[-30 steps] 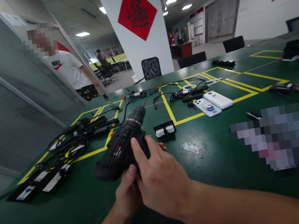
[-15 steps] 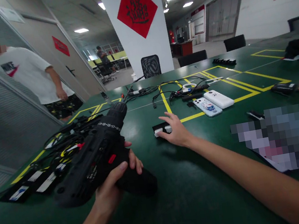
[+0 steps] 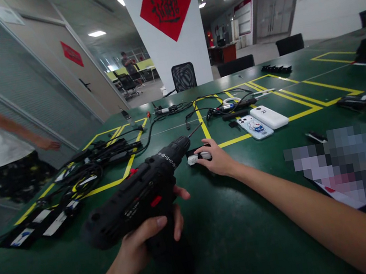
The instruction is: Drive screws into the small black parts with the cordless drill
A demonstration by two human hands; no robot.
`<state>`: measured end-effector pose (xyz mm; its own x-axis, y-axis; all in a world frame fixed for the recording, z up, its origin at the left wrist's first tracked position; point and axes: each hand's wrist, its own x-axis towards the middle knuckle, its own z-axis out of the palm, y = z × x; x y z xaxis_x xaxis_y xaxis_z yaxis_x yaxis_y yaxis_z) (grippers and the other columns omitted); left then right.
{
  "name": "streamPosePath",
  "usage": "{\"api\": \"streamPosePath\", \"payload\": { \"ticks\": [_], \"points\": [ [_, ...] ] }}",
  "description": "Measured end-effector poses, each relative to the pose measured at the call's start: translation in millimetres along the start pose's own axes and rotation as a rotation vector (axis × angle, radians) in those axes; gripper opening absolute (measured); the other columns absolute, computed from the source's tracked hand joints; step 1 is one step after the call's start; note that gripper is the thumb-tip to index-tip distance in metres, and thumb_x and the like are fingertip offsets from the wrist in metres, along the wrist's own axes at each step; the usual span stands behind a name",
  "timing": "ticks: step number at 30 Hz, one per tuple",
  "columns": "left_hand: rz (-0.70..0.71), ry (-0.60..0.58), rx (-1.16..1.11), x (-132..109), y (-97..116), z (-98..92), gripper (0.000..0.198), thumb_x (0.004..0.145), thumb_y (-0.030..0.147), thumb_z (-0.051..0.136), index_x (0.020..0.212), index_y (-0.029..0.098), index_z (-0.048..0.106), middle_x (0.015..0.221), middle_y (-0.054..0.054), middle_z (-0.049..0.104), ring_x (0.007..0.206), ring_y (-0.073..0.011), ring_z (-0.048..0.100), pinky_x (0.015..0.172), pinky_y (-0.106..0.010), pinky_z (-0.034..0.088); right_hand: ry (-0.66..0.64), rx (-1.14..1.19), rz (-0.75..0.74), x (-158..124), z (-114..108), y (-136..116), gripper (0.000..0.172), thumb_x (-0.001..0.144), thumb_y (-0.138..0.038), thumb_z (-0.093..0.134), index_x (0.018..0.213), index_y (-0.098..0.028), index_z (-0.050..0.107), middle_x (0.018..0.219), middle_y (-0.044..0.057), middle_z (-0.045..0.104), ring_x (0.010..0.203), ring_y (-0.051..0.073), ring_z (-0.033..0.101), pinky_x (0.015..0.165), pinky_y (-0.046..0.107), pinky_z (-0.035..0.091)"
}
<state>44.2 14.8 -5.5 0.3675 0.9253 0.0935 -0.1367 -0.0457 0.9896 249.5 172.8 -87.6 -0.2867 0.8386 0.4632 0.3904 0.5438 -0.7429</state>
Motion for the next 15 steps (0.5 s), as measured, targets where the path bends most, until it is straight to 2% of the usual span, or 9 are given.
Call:
{"api": "streamPosePath", "payload": {
  "ticks": [5,10,15],
  "points": [
    [-0.037,0.045,0.065,4,7,0.9,0.04,0.077,0.029,0.054,0.116,0.019,0.052,0.103,-0.008,0.059,0.054,-0.0157,0.057,0.054,-0.032,0.043,0.009,0.017,0.096,6,-9,8,0.026,0.08,-0.033,0.066,0.105,-0.024,0.068,0.128,0.009,0.041,0.13,0.025,0.04,0.106,0.039,0.035],
    [-0.061,0.064,0.204,4,13,-0.5,0.035,0.08,0.032,0.058,0.113,0.024,0.053,0.1,-0.005,0.061,0.058,-0.0167,0.058,0.058,-0.032,0.045,0.001,0.012,0.093,9,-13,13,0.027,0.08,-0.034,0.066,0.105,-0.025,0.068,0.112,0.006,0.049,0.112,0.02,0.053,0.099,0.036,0.041],
    [-0.085,0.096,0.253,0,16,-0.6,0.038,0.076,0.033,0.063,0.112,0.024,0.054,0.095,-0.003,0.062,0.052,-0.0147,0.057,0.055,-0.032,0.047,0.013,0.023,0.079,9,-12,16,0.03,0.079,-0.034,0.068,0.107,-0.024,0.068,0.109,0.005,0.05,0.105,0.018,0.055,0.097,0.034,0.042]
  ]
}}
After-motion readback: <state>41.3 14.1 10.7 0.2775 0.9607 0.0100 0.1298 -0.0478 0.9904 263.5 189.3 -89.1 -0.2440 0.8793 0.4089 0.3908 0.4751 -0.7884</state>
